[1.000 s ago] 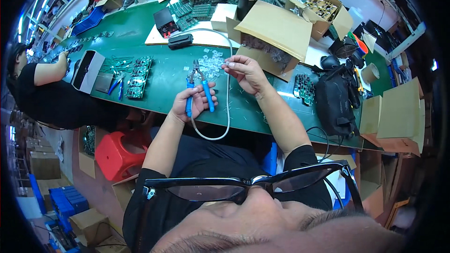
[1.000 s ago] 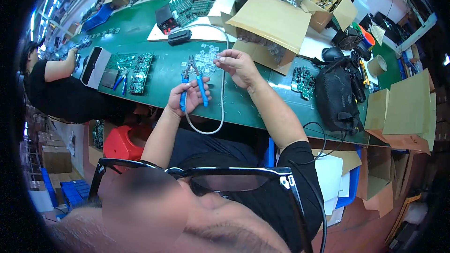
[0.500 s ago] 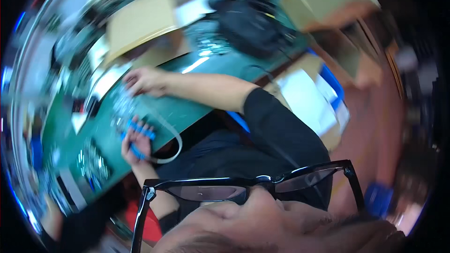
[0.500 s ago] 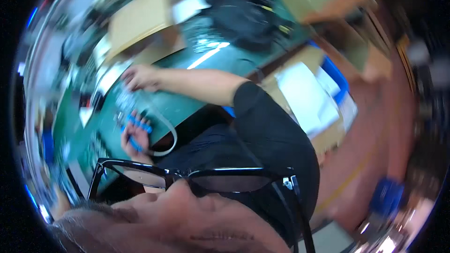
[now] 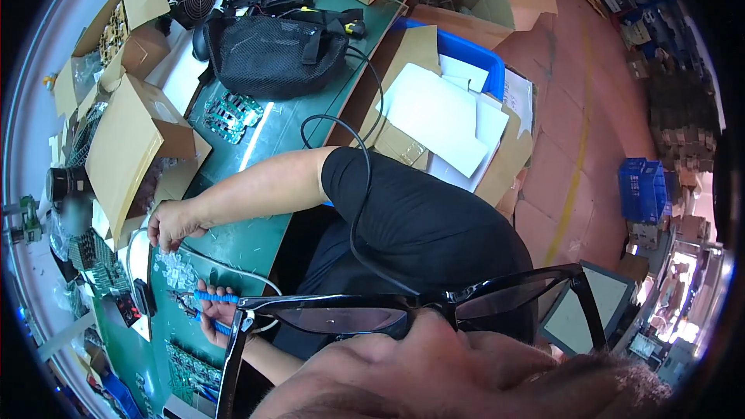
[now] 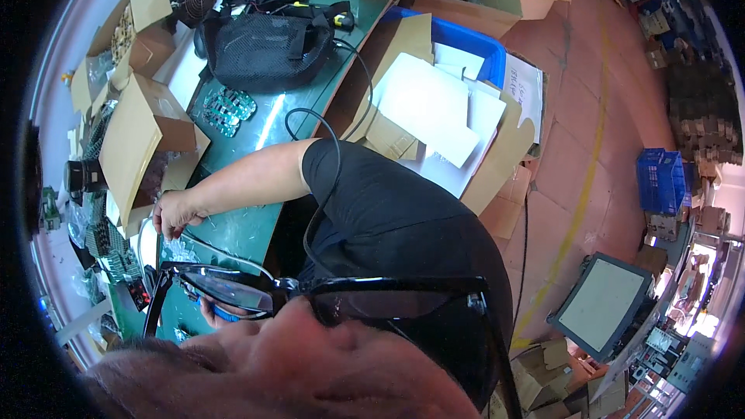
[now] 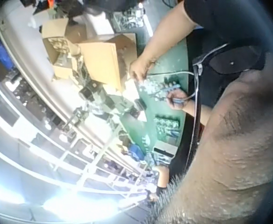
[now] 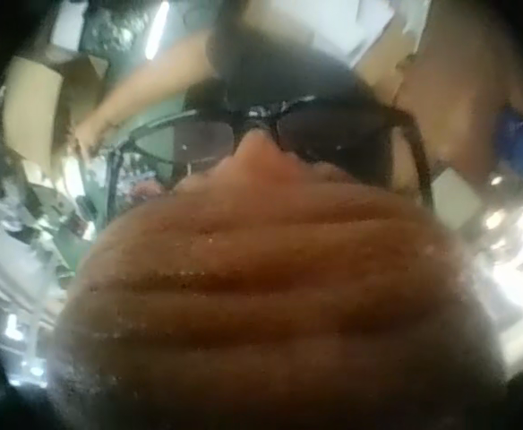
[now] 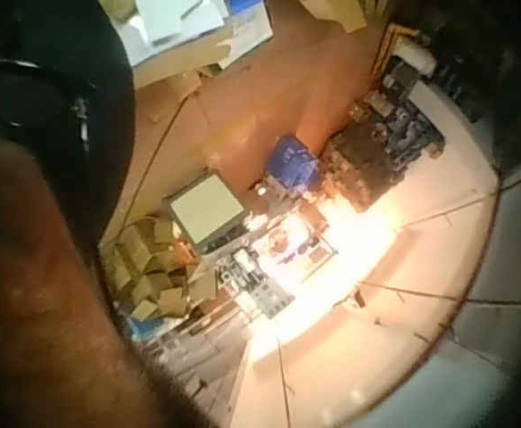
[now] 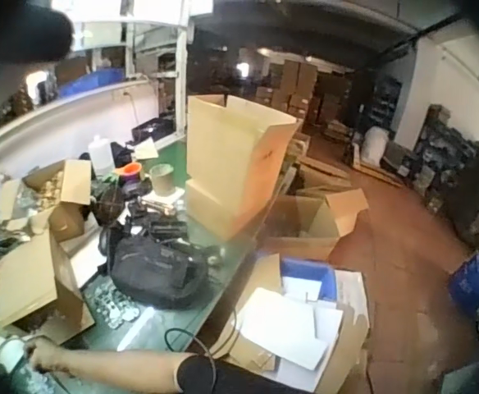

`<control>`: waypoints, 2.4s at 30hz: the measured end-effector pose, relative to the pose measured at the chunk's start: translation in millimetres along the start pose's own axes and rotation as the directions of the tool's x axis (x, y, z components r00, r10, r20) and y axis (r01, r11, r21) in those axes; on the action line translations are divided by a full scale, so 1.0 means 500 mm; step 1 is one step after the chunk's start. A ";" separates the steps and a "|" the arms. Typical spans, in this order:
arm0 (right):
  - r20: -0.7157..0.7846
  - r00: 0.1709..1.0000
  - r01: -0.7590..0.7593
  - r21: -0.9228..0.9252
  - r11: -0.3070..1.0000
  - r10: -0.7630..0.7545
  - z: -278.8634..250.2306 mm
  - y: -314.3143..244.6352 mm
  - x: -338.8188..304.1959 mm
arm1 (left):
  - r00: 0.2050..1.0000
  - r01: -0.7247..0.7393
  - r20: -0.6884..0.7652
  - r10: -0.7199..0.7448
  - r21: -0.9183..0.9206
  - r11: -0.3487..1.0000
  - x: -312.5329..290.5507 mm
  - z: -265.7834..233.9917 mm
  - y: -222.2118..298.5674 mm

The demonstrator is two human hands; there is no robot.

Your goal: The person repeatedly retrieves plastic components from a cardboard box and trims them using wire cutters.

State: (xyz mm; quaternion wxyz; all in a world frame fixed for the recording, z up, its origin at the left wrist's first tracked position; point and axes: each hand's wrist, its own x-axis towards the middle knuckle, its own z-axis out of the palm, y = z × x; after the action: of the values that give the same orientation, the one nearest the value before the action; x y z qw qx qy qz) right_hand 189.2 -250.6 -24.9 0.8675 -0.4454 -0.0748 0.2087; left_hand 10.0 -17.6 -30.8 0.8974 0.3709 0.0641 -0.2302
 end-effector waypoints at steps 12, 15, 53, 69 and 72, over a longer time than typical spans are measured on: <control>0.103 0.995 -0.005 0.172 0.985 -0.013 -0.016 0.039 0.007 | 0.987 -0.078 0.135 0.086 -0.066 0.995 0.014 0.012 -0.021; 0.041 0.997 -0.067 0.095 0.993 0.064 0.015 -0.004 -0.033 | 0.989 -0.094 0.101 0.105 -0.103 0.990 -0.010 0.028 -0.014; 0.196 0.978 -0.109 0.161 0.981 0.077 0.054 -0.070 -0.099 | 0.964 0.169 -0.239 0.113 0.887 0.430 -0.027 0.204 0.040; 0.117 0.992 -0.071 0.120 0.990 0.057 0.056 -0.058 -0.102 | 0.930 0.228 -0.286 0.231 0.942 0.247 -0.031 0.237 0.032; 0.117 0.992 -0.059 0.087 0.994 0.049 0.055 -0.059 -0.101 | 0.917 0.205 -0.257 0.304 0.960 0.193 -0.033 0.251 0.031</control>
State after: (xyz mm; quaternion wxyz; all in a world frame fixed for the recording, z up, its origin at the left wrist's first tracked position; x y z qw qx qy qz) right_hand 143.9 -267.1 17.9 0.8751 -0.3947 -0.1029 0.2606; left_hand -4.4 -89.1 73.6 0.4287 0.8943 0.0692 -0.1080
